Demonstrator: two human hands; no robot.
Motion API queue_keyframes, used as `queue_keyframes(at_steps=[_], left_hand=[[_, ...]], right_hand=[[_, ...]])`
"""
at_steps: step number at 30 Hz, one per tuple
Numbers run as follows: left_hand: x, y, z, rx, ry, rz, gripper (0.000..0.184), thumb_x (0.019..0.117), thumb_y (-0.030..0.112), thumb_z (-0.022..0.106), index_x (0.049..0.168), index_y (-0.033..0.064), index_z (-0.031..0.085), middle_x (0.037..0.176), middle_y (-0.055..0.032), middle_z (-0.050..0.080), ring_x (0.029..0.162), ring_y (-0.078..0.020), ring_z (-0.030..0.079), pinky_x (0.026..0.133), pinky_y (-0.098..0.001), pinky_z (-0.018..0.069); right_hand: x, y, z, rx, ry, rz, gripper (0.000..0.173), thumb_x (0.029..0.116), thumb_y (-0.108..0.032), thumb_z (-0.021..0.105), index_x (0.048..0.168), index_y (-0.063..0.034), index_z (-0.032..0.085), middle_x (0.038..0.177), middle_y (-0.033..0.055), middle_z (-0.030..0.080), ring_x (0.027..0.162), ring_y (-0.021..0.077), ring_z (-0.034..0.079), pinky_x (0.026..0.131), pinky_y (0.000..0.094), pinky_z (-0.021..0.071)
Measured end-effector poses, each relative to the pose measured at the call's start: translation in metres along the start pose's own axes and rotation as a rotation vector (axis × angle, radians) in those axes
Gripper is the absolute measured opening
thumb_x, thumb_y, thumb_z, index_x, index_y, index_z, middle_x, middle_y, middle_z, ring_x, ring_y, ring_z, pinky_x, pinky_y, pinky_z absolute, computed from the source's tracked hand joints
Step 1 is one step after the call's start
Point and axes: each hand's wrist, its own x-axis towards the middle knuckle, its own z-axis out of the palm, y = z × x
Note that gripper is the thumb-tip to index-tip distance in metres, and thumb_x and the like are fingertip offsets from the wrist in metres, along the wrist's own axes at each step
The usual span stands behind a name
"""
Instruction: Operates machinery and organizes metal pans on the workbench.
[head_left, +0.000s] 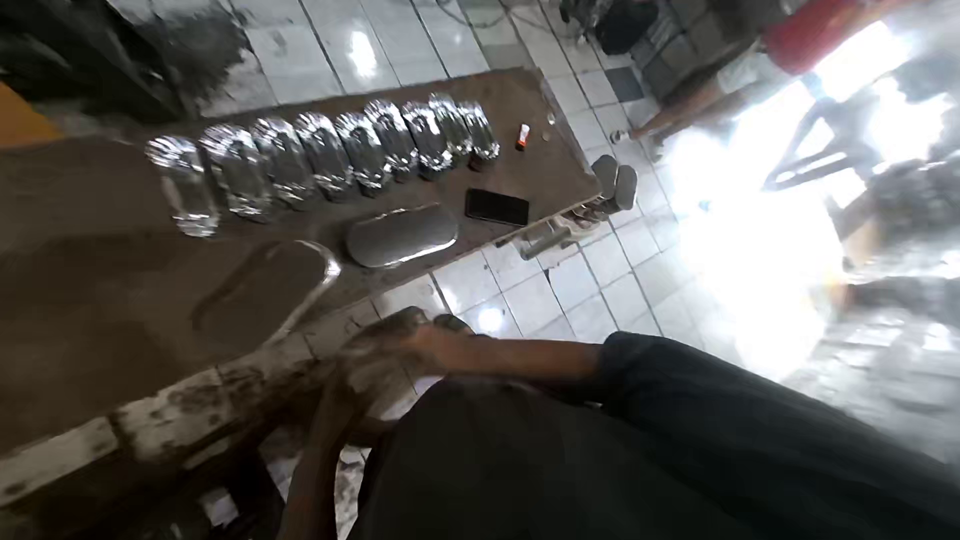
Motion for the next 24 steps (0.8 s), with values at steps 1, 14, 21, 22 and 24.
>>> queue_keyframes(at_steps=[1,14,21,22,24], left_hand=[[0.031,-0.017,0.019,0.206,-0.102,0.052,0.089,0.0894,0.033,0.078,0.156,-0.0040,0.033,0.155,-0.0283,0.041,0.145,-0.0355,0.042,0.120,-0.0493,0.0353],[0.210,-0.048,0.131,0.661,0.130,0.002,0.047,0.1020,0.043,0.051,0.102,0.0024,0.074,0.103,-0.0251,0.073,0.103,-0.0458,0.069,0.090,-0.0672,0.0489],[0.199,-0.025,0.109,0.661,0.016,-0.110,0.043,0.1013,0.042,0.055,0.108,0.0040,0.074,0.110,-0.0206,0.073,0.110,-0.0390,0.068,0.097,-0.0610,0.0493],[0.191,-0.021,0.100,0.641,-0.008,-0.125,0.045,0.1026,0.043,0.053,0.112,0.0042,0.073,0.113,-0.0203,0.072,0.113,-0.0386,0.067,0.100,-0.0602,0.0482],[0.175,-0.017,0.079,0.579,-0.047,-0.123,0.046,0.1060,0.042,0.050,0.118,0.0043,0.073,0.117,-0.0202,0.072,0.116,-0.0379,0.066,0.103,-0.0587,0.0463]], right_hand=[[-0.021,0.049,-0.001,-0.045,-0.039,0.111,0.040,0.0962,0.000,0.060,0.136,-0.0044,0.065,0.130,0.0218,0.068,0.122,0.0392,0.064,0.108,0.0562,0.0478],[-0.285,0.219,-0.019,0.043,-0.235,1.174,0.039,0.1002,-0.010,0.057,0.137,-0.0197,0.065,0.124,0.0154,0.071,0.115,0.0360,0.068,0.100,0.0618,0.0510],[-0.225,0.230,-0.026,-0.073,-0.308,1.017,0.044,0.0978,-0.001,0.051,0.133,-0.0220,0.068,0.127,0.0139,0.071,0.121,0.0353,0.065,0.101,0.0617,0.0501],[-0.212,0.226,-0.027,-0.090,-0.315,0.964,0.042,0.0992,-0.003,0.051,0.133,-0.0213,0.068,0.127,0.0144,0.070,0.121,0.0356,0.065,0.102,0.0613,0.0499],[-0.187,0.221,-0.030,-0.117,-0.338,0.863,0.037,0.1010,-0.009,0.053,0.132,-0.0205,0.069,0.126,0.0140,0.071,0.121,0.0352,0.065,0.102,0.0609,0.0494]])
